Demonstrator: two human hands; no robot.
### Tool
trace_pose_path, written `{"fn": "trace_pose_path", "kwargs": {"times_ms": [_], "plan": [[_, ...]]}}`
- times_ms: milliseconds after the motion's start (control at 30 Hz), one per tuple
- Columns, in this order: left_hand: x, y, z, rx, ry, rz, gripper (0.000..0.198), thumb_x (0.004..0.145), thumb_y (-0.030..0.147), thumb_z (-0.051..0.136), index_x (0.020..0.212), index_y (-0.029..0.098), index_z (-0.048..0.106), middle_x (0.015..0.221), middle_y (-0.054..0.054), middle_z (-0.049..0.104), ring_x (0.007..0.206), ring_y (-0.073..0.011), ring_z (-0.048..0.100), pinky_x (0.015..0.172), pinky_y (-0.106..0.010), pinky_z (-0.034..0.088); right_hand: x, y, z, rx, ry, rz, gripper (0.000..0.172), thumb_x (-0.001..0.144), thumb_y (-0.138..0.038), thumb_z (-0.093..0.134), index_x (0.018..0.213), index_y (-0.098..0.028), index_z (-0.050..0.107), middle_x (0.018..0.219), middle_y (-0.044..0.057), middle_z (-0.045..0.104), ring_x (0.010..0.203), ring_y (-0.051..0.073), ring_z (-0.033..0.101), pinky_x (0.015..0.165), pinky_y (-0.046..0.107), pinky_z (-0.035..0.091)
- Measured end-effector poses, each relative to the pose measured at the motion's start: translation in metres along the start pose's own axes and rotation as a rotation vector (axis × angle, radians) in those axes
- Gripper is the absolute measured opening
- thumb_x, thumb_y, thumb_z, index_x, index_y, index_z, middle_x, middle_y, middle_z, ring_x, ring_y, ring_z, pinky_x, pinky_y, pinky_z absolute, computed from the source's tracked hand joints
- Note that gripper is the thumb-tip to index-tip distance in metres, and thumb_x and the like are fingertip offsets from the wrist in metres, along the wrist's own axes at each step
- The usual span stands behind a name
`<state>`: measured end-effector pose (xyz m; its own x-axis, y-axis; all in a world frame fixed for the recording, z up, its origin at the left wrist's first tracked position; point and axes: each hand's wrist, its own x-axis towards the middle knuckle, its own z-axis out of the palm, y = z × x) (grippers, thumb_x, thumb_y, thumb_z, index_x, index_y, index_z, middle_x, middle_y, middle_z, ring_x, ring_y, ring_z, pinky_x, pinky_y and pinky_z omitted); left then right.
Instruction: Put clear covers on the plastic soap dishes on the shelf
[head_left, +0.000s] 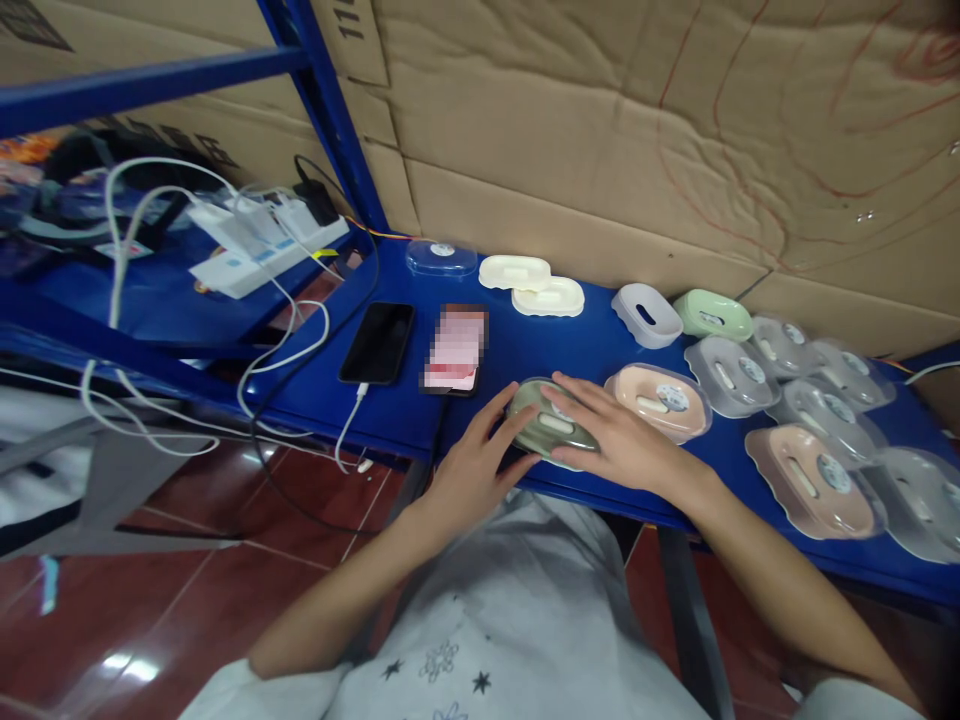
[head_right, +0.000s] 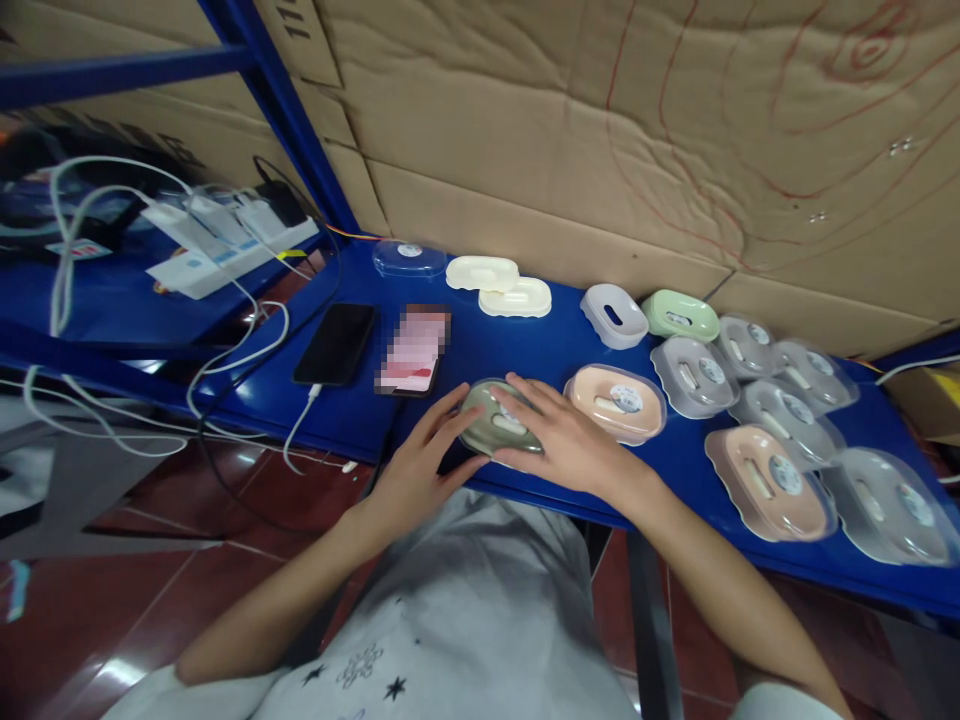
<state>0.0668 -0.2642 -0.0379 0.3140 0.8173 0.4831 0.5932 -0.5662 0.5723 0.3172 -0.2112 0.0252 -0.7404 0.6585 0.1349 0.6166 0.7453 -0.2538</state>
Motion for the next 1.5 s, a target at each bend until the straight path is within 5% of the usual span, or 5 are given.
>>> {"fn": "trace_pose_path", "kwargs": {"times_ms": [600,900,1000,1133,1500], "plan": [[0.017,0.001,-0.025,0.033,-0.120,0.043,0.047,0.107,0.031,0.064,0.152,0.027,0.053,0.163,-0.015,0.050,0.148,-0.0295,0.057,0.119,-0.048,0.055,-0.013,-0.013,0.023,-0.314,0.239,-0.019,0.062,0.106,-0.055,0.060,0.159,-0.022,0.055,0.166,0.016,0.051,0.155,0.036,0.045,0.127,0.063,0.034],[0.207,-0.035,-0.030,0.540,-0.427,-0.036,0.063,0.108,0.043,0.061,0.165,0.024,0.042,0.173,-0.020,0.036,0.162,-0.0404,0.032,0.128,-0.067,0.027,-0.056,-0.003,0.008,-0.405,0.196,0.158,0.074,0.103,-0.062,0.061,0.168,-0.034,0.039,0.177,0.015,0.032,0.163,0.041,0.030,0.127,0.074,0.023],[0.247,-0.063,-0.021,0.565,-0.515,-0.122,0.059,0.100,0.044,0.073,0.153,0.023,0.057,0.162,-0.023,0.049,0.149,-0.0450,0.049,0.119,-0.070,0.038,-0.058,0.004,0.009,-0.358,0.172,0.194,0.072,0.104,-0.063,0.058,0.168,-0.036,0.039,0.174,0.013,0.040,0.162,0.040,0.034,0.128,0.074,0.024],[0.239,-0.088,-0.023,0.563,-0.539,-0.108,0.036,0.103,0.032,0.066,0.138,0.022,0.068,0.149,-0.016,0.060,0.130,-0.0337,0.064,0.111,-0.051,0.050,-0.044,0.015,0.013,-0.328,0.203,0.287,0.069,0.105,-0.062,0.057,0.167,-0.034,0.043,0.171,0.014,0.045,0.161,0.043,0.035,0.126,0.078,0.021],[0.231,-0.103,-0.048,0.399,-0.335,0.011,0.025,0.107,0.024,0.049,0.117,0.014,0.069,0.131,-0.015,0.068,0.121,-0.0263,0.065,0.110,-0.042,0.049,-0.004,0.024,0.016,-0.333,0.203,0.417,0.068,0.108,-0.059,0.050,0.168,-0.027,0.042,0.171,0.020,0.043,0.160,0.048,0.032,0.122,0.083,0.019]]}}
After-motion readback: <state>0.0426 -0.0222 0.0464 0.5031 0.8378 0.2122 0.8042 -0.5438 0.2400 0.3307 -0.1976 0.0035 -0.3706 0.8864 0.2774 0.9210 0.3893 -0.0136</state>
